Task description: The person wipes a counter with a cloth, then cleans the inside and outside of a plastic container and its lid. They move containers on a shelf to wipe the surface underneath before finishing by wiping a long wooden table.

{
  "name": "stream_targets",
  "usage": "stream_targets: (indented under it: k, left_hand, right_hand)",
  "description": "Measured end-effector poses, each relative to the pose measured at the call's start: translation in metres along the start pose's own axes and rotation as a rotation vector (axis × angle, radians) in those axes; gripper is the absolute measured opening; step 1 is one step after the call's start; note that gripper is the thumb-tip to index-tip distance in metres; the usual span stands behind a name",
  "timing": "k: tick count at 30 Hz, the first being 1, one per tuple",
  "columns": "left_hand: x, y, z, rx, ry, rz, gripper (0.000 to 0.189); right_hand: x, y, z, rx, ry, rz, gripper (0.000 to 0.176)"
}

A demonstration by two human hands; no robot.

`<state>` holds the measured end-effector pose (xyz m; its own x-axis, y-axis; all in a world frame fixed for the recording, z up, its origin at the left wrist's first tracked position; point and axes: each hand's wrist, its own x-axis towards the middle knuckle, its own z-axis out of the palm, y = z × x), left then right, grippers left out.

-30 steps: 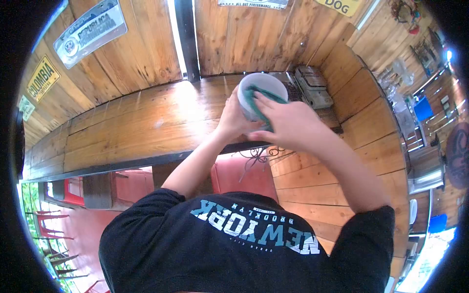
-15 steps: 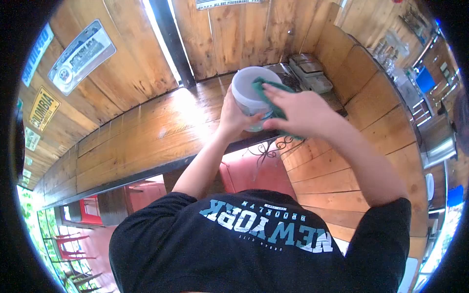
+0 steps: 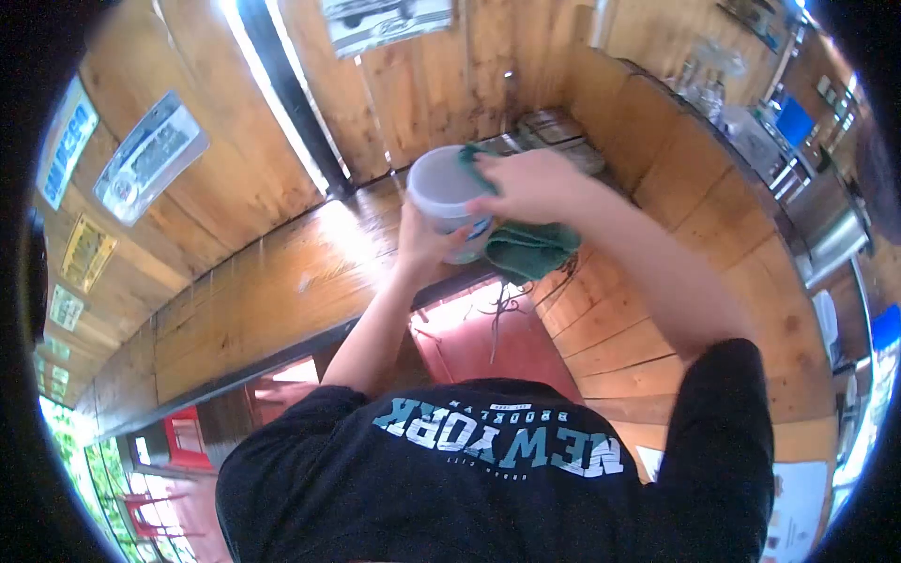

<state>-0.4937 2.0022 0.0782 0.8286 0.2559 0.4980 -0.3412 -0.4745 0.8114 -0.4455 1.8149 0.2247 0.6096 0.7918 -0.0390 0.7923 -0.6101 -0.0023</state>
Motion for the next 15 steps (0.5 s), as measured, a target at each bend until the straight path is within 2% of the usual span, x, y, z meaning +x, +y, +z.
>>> stream_targets:
  k: [1,2,3,4,5,6,7,8,9,10,12,14,15]
  left_hand:
    - [0.002,0.003,-0.001,-0.020,-0.035,0.011,0.091]
    - [0.001,0.023,-0.007,-0.064,-0.010,0.110,0.082]
    - [0.000,-0.002,-0.003,0.114,-0.074,0.001,0.073]
    - [0.004,-0.019,-0.006,0.018,-0.292,-0.037,0.063]
    - [-0.001,-0.001,-0.008,-0.078,-0.447,0.009,0.055]
    - [-0.008,0.012,-0.011,-0.024,-0.461,-0.097,0.063]
    - [-0.016,-0.032,-0.005,-0.268,-0.297,-0.073,0.077]
    - [-0.018,0.005,-0.006,-0.357,-0.291,-0.076,0.091]
    - [-0.011,-0.002,-0.006,-0.227,-0.332,0.010,0.090]
    - [-0.005,0.000,-0.008,-0.106,-0.389,-0.006,0.087]
    - [0.017,-0.055,-0.014,-0.039,-0.622,-0.141,0.081]
    - [0.010,-0.013,-0.008,-0.443,-0.278,-0.050,0.084]
    - [0.009,0.023,-0.003,-0.447,-0.228,0.004,0.086]
  right_hand:
    - [0.001,-0.019,-0.002,-0.012,-0.041,0.074,0.082]
    - [-0.009,-0.030,0.007,0.039,0.107,-0.088,0.081]
    - [-0.017,-0.039,0.018,0.089,0.129,-0.120,0.078]
    - [-0.030,-0.043,0.031,0.119,0.163,-0.119,0.071]
    - [-0.045,-0.039,0.043,0.098,0.167,-0.153,0.066]
    - [-0.063,-0.033,0.052,0.080,0.165,-0.196,0.063]
    - [-0.087,-0.030,0.053,0.131,0.161,-0.154,0.063]
    - [-0.106,-0.029,0.055,0.184,0.163,-0.125,0.064]
    - [-0.108,-0.029,0.064,0.166,0.240,-0.129,0.063]
    - [-0.100,-0.030,0.076,0.152,0.308,-0.160,0.063]
    - [-0.082,-0.034,0.074,0.236,0.261,-0.182,0.065]
    - [-0.068,-0.041,0.086,0.214,0.307,-0.216,0.065]
    - [-0.066,-0.039,0.089,0.201,0.337,-0.227,0.065]
